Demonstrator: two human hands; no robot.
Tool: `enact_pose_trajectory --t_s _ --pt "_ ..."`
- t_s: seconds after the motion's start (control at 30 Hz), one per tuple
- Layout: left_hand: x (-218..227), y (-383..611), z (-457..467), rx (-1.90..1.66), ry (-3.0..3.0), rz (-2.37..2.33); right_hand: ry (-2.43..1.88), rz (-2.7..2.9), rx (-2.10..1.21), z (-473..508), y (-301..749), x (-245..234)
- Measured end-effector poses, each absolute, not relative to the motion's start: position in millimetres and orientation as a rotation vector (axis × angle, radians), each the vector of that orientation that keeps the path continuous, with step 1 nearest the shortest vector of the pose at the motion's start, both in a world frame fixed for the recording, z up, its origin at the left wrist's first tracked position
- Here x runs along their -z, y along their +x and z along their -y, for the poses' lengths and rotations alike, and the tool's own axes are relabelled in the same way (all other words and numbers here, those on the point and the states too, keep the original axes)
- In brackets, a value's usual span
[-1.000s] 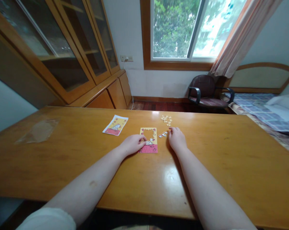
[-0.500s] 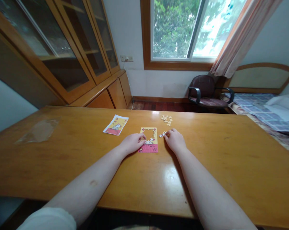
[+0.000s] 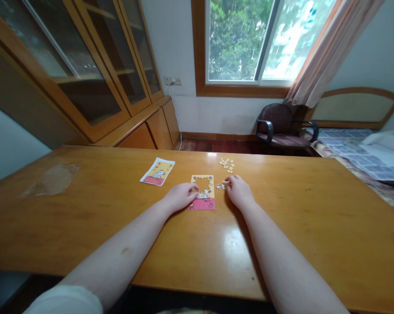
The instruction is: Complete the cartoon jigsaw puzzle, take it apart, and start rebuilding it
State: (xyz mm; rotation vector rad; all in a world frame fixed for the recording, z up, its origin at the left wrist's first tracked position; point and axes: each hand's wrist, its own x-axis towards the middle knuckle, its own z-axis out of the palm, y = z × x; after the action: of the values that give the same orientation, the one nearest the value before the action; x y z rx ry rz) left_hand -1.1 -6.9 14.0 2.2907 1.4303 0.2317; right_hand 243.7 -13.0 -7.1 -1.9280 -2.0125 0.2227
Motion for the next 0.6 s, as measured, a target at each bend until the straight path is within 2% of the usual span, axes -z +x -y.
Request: enact_pose_trajectory --t_s 0.2,0.6 --pt "-14.4 -1.2 6.4 -0.234 2.283 -1.433 -1.851 2.221 -0.260 12.7 245.7 10.9" --pt "-12.4 -2.6 6.5 -0.290 2.308 -1.421 -1.904 2.218 -0.224 14.5 242.0 11.7"
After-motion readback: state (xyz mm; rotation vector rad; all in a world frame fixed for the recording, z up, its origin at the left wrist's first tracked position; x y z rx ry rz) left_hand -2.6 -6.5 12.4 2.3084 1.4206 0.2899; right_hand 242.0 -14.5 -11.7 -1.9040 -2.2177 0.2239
